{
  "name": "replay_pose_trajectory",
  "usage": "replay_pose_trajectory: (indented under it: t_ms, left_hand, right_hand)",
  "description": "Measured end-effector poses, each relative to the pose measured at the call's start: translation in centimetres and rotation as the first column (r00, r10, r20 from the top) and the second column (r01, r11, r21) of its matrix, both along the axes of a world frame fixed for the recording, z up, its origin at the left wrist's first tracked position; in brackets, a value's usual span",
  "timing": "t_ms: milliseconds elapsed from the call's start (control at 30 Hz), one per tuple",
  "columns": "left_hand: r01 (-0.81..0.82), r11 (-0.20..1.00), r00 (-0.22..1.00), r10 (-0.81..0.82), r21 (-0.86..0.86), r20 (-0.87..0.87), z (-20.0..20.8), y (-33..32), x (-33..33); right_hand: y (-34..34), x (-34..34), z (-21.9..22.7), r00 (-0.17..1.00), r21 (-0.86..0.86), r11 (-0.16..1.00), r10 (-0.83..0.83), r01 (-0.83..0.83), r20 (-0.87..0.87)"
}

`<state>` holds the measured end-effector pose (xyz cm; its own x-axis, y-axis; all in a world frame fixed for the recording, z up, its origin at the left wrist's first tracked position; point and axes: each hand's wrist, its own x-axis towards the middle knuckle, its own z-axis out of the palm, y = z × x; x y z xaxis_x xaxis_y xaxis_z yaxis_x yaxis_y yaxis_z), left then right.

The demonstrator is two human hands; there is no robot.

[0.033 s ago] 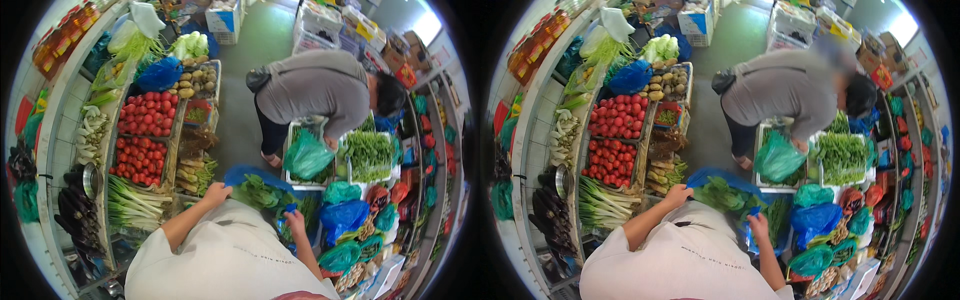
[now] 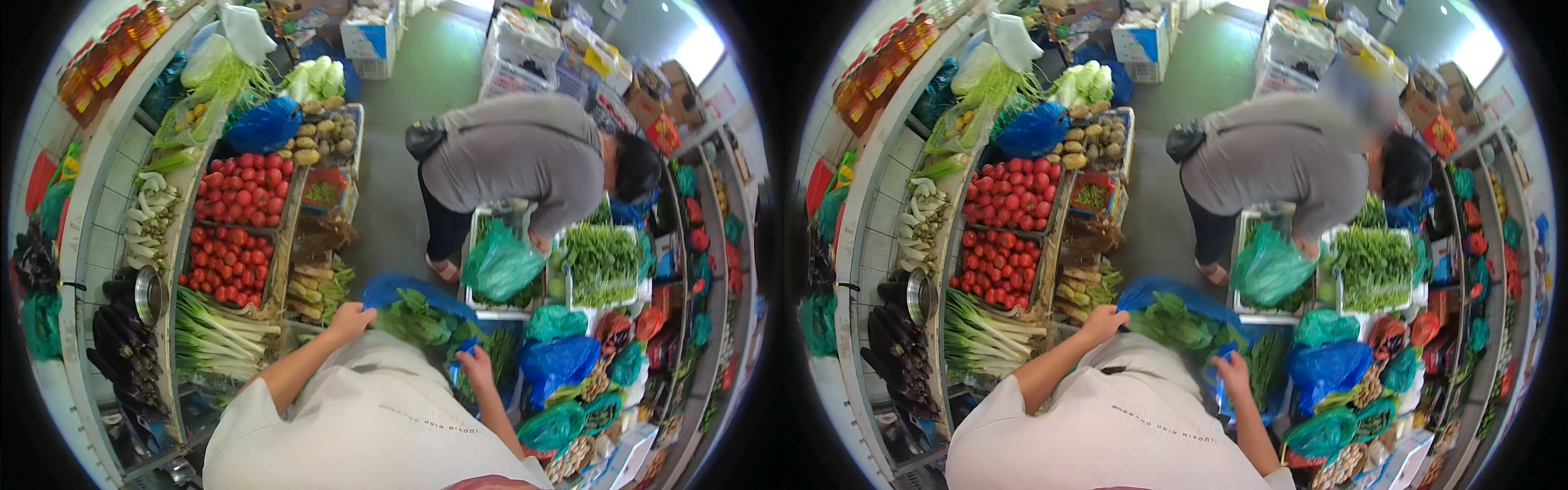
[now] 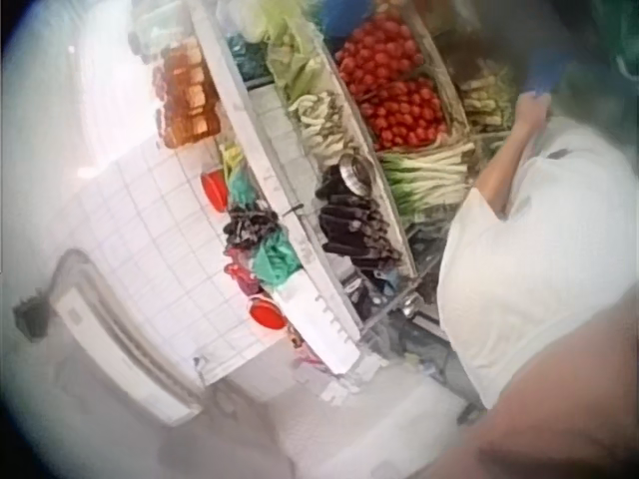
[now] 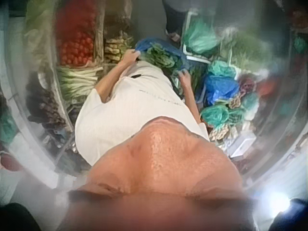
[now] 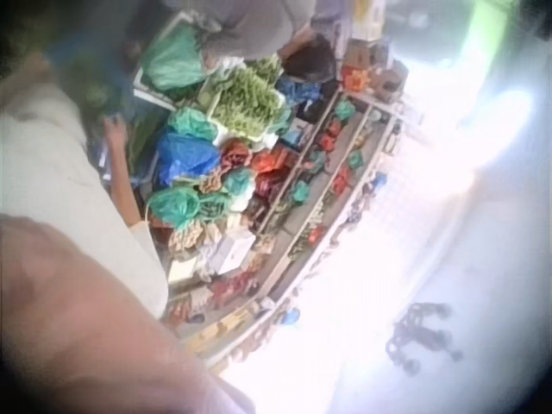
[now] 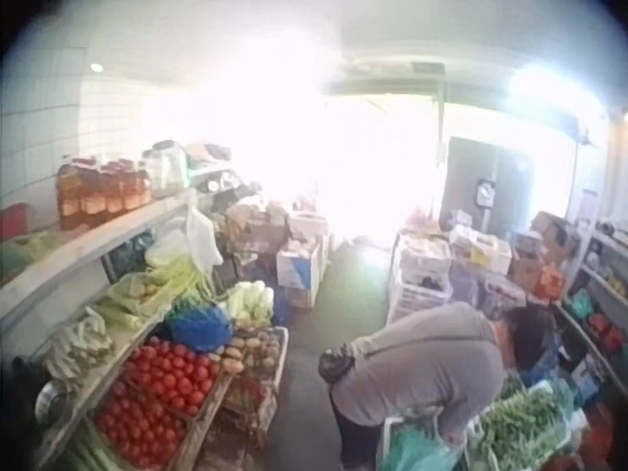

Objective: The person picks up leafy green vegetables from a crate and places them into a blue plastic bag. They continue adding more vegetables to the bag, then tie it closed. The person then picks up a red plastic bag and places it on the counter.

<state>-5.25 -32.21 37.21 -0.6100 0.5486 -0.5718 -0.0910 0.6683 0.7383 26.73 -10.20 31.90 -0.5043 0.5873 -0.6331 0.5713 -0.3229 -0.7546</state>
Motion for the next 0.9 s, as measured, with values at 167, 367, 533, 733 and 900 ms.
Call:
replay_pose_trajectory:
  t_ms: [167, 367, 533, 733, 900]
  left_hand:
    - [-0.171, 0.985, 0.983, 0.170, 0.002, 0.065, 5.7, -1.6, -5.9]
    - [-0.219, 0.971, 0.975, 0.220, 0.100, -0.001, 6.2, -2.7, -15.1]
    - [-0.231, 0.961, 0.972, 0.223, 0.152, 0.067, 5.3, -2.0, -22.2]
    - [-0.303, 0.878, 0.941, 0.213, 0.370, 0.265, 10.4, 3.0, -32.2]
    - [-0.231, 0.847, 0.909, 0.014, 0.478, 0.416, 15.0, 7.9, -38.8]
  right_hand:
    - [0.3, -11.7, 2.4, 0.962, 0.082, 0.960, 0.271, -0.268, -0.021]
    - [3.1, -26.3, 3.5, 0.910, 0.208, 0.888, 0.412, -0.410, 0.035]
    - [7.1, -40.2, 4.8, 0.969, 0.229, 0.961, 0.193, -0.154, -0.157]
    - [12.8, -60.1, 12.3, 0.965, 0.243, 0.969, 0.099, -0.038, -0.244]
    - [18.8, -70.6, 18.6, 0.942, -0.015, 0.995, -0.096, 0.096, -0.322]
